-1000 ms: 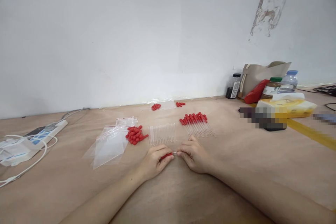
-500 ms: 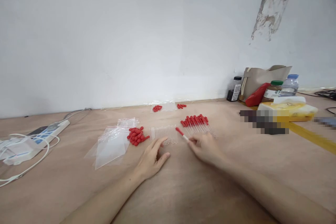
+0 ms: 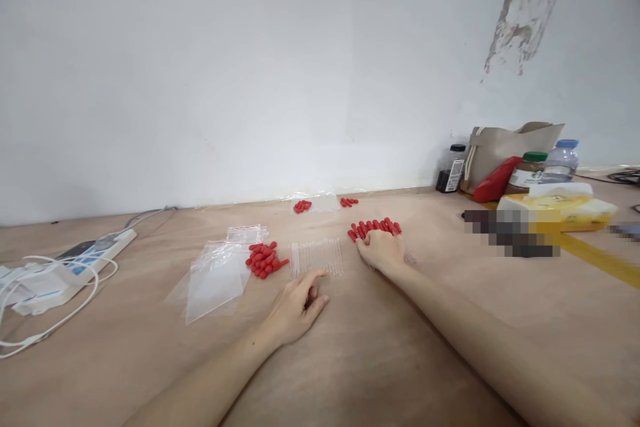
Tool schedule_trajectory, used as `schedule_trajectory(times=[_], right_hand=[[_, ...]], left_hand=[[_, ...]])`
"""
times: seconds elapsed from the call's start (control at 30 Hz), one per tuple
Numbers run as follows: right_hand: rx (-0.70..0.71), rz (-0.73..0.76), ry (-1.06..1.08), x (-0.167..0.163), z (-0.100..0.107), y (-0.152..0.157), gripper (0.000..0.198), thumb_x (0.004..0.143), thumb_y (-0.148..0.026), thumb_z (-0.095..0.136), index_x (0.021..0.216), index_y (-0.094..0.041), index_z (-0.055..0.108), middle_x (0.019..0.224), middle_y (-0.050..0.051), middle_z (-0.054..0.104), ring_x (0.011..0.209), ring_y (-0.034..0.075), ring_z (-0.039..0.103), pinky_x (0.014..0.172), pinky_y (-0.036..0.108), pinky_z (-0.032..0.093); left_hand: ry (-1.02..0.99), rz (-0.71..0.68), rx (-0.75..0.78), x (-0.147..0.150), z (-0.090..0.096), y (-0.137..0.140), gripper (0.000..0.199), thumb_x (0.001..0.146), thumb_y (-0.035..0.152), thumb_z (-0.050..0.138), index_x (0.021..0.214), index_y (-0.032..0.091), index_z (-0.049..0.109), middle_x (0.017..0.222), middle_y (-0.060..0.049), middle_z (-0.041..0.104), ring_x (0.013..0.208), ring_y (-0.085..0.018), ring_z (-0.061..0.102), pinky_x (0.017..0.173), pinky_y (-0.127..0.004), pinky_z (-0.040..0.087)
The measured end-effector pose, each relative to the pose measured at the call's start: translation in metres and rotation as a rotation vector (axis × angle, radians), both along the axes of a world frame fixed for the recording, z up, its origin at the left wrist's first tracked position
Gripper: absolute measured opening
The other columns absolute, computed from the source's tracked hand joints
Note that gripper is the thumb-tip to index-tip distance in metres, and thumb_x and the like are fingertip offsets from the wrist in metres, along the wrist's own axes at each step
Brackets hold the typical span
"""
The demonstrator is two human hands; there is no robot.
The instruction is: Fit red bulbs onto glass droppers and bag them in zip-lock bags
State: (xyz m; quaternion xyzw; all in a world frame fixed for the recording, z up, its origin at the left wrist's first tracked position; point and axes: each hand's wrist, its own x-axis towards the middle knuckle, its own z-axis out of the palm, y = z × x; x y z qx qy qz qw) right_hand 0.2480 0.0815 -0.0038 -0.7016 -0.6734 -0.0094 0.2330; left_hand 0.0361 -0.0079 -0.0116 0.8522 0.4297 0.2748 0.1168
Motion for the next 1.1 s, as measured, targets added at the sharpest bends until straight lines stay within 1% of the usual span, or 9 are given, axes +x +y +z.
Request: schedule_trajectory(times=[0.1, 0.23, 0.43, 0.53, 0.6, 0.67, 0.77, 0.87, 1.1], right_hand=[[0.003, -0.015, -0.041, -0.002, 0.000, 0.000, 0.036, 0.079, -0.041, 0.041, 0.066, -0.016, 0.063, 0.067, 0.009, 0.064, 0.070, 0.023, 0.058, 0.077, 0.039, 0.028], [-0.034, -0.027, -0.038, -0.003, 0.001, -0.002, 0.041, 0.079, -0.046, 0.039, 0.063, -0.016, 0.064, 0.067, 0.010, 0.064, 0.071, 0.024, 0.059, 0.080, 0.041, 0.025], [-0.091, -0.024, -0.036, 0.004, 0.003, -0.005, 0.045, 0.076, -0.052, 0.039, 0.066, -0.016, 0.063, 0.071, 0.010, 0.064, 0.075, 0.024, 0.058, 0.079, 0.040, 0.026], [-0.074, 0.004, -0.048, 0.003, 0.006, -0.008, 0.042, 0.076, -0.051, 0.041, 0.065, -0.016, 0.063, 0.071, 0.009, 0.064, 0.072, 0.022, 0.057, 0.078, 0.039, 0.026], [-0.035, 0.044, -0.047, -0.002, 0.009, -0.011, 0.038, 0.076, -0.048, 0.041, 0.067, -0.017, 0.062, 0.071, 0.007, 0.064, 0.072, 0.021, 0.057, 0.078, 0.039, 0.025], [-0.034, 0.083, -0.037, -0.011, 0.012, -0.013, 0.034, 0.076, -0.044, 0.042, 0.070, -0.018, 0.062, 0.074, 0.007, 0.065, 0.074, 0.022, 0.057, 0.078, 0.039, 0.026], [-0.113, 0.105, -0.036, -0.026, 0.014, -0.013, 0.030, 0.076, -0.039, 0.044, 0.076, -0.017, 0.063, 0.081, 0.010, 0.066, 0.081, 0.024, 0.058, 0.079, 0.039, 0.026], [-0.197, 0.094, -0.030, -0.037, 0.015, -0.008, 0.029, 0.074, -0.037, 0.047, 0.081, -0.014, 0.064, 0.086, 0.013, 0.065, 0.084, 0.026, 0.058, 0.080, 0.040, 0.028], [-0.359, 0.079, -0.013, -0.050, 0.023, 0.004, 0.026, 0.070, -0.025, 0.050, 0.088, -0.015, 0.065, 0.098, 0.015, 0.064, 0.090, 0.028, 0.058, 0.081, 0.043, 0.031]], left_hand=[[0.002, -0.004, 0.001, 0.000, 0.000, 0.000, 0.030, 0.081, 0.023, 0.046, 0.111, 0.020, 0.044, 0.069, 0.003, 0.049, 0.059, -0.013, 0.046, 0.058, -0.025, 0.037], [-0.003, -0.008, 0.007, 0.000, -0.001, 0.001, 0.030, 0.081, 0.023, 0.046, 0.111, 0.020, 0.044, 0.068, 0.003, 0.048, 0.058, -0.013, 0.046, 0.058, -0.024, 0.037], [0.000, 0.002, 0.004, 0.000, -0.002, 0.001, 0.029, 0.082, 0.024, 0.046, 0.110, 0.020, 0.045, 0.068, 0.003, 0.048, 0.059, -0.013, 0.046, 0.058, -0.025, 0.037], [0.007, 0.012, -0.001, 0.001, -0.001, 0.001, 0.028, 0.082, 0.024, 0.045, 0.110, 0.021, 0.045, 0.069, 0.003, 0.049, 0.059, -0.013, 0.046, 0.058, -0.025, 0.037], [0.017, 0.012, -0.004, 0.001, -0.001, 0.000, 0.028, 0.082, 0.024, 0.045, 0.110, 0.021, 0.045, 0.069, 0.003, 0.049, 0.059, -0.013, 0.046, 0.058, -0.025, 0.037], [0.021, 0.008, 0.005, 0.001, 0.000, 0.000, 0.027, 0.082, 0.024, 0.045, 0.109, 0.020, 0.046, 0.069, 0.003, 0.049, 0.059, -0.013, 0.046, 0.058, -0.025, 0.037], [0.026, -0.003, 0.021, 0.002, 0.000, 0.001, 0.022, 0.083, 0.023, 0.045, 0.104, 0.020, 0.049, 0.069, 0.002, 0.048, 0.060, -0.013, 0.046, 0.058, -0.025, 0.037], [0.036, -0.013, 0.021, 0.002, 0.000, 0.002, 0.018, 0.082, 0.022, 0.046, 0.099, 0.019, 0.053, 0.069, 0.001, 0.048, 0.061, -0.013, 0.047, 0.058, -0.024, 0.037], [0.030, -0.023, 0.024, 0.001, 0.000, 0.002, 0.014, 0.082, 0.021, 0.046, 0.092, 0.018, 0.056, 0.071, 0.000, 0.051, 0.061, -0.013, 0.048, 0.057, -0.023, 0.038]])
